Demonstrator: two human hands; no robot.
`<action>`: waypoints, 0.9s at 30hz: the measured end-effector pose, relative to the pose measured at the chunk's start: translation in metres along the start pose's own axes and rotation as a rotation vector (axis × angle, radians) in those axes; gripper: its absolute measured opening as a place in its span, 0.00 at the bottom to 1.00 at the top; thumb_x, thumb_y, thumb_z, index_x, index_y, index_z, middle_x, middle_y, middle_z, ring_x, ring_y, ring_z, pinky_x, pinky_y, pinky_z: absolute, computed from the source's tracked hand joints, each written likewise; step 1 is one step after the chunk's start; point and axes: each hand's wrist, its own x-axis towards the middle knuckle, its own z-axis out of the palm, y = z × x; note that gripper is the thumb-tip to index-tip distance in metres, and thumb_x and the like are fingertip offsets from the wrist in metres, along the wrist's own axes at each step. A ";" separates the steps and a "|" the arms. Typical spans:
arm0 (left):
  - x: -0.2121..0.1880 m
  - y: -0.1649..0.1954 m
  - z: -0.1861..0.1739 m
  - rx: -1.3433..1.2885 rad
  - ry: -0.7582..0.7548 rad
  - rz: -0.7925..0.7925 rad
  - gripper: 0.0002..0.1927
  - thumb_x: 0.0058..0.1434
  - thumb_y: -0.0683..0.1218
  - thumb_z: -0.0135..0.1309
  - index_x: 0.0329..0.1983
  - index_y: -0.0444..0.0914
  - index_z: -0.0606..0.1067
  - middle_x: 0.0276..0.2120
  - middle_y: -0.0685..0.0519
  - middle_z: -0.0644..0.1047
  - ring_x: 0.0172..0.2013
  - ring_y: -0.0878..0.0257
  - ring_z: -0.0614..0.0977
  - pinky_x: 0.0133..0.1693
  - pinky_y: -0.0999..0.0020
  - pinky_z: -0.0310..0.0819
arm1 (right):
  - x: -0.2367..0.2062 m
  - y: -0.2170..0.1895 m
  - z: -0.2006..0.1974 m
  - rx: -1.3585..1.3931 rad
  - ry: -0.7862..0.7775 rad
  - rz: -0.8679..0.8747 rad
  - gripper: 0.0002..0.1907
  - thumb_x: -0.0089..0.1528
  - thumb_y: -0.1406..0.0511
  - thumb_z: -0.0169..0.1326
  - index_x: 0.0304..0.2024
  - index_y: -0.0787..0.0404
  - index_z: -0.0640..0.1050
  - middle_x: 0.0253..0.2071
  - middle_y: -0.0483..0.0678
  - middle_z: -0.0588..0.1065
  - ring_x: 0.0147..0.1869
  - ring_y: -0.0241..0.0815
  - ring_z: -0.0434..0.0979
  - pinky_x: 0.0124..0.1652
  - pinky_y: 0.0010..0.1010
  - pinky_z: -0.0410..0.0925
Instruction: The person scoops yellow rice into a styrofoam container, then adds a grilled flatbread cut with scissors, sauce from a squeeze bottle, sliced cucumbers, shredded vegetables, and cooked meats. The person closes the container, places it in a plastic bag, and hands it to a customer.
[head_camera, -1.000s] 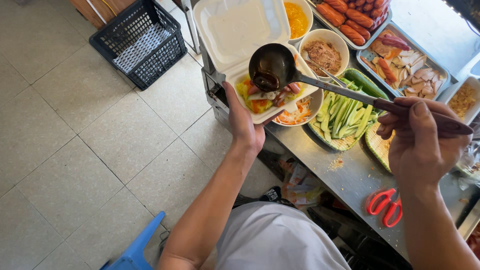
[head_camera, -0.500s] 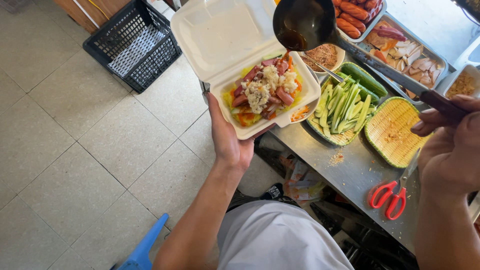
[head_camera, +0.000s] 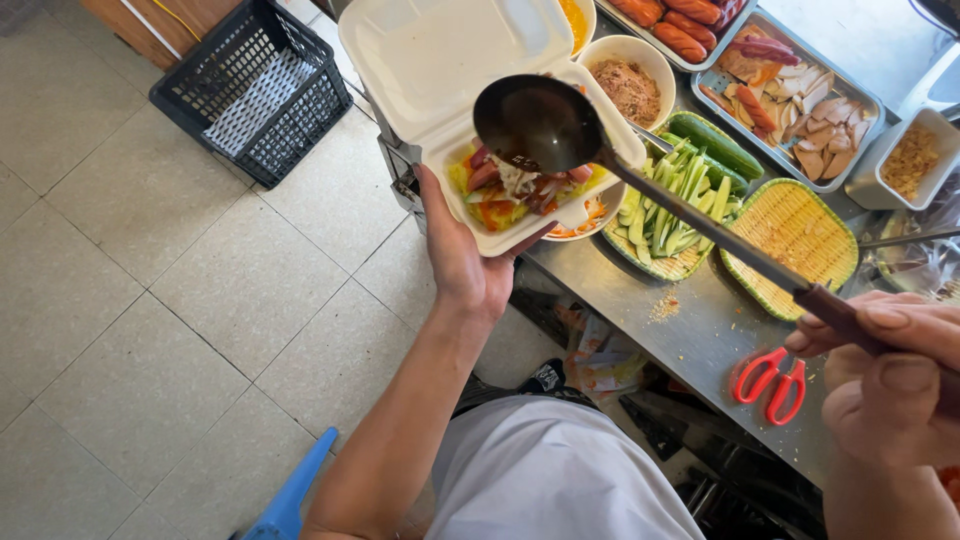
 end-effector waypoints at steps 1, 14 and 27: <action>0.000 -0.001 0.000 0.017 0.020 -0.008 0.39 0.68 0.72 0.29 0.74 0.47 0.58 0.63 0.49 0.70 0.60 0.52 0.76 0.46 0.45 0.83 | 0.006 -0.005 0.008 -0.041 -0.003 -0.046 0.20 0.78 0.55 0.44 0.57 0.68 0.70 0.42 0.58 0.74 0.36 0.47 0.80 0.35 0.35 0.75; -0.003 0.009 0.003 0.071 0.034 -0.043 0.39 0.66 0.73 0.28 0.73 0.48 0.57 0.64 0.48 0.69 0.61 0.49 0.76 0.49 0.43 0.81 | 0.000 0.029 -0.037 -0.227 -0.073 -0.120 0.19 0.80 0.57 0.40 0.58 0.67 0.70 0.42 0.56 0.72 0.38 0.43 0.75 0.41 0.31 0.73; -0.001 0.013 -0.007 0.079 -0.017 -0.021 0.39 0.69 0.71 0.29 0.73 0.44 0.59 0.64 0.46 0.69 0.61 0.48 0.76 0.49 0.42 0.82 | 0.041 0.020 0.027 -0.058 0.129 0.036 0.17 0.83 0.63 0.52 0.52 0.76 0.70 0.41 0.62 0.75 0.38 0.53 0.81 0.39 0.38 0.78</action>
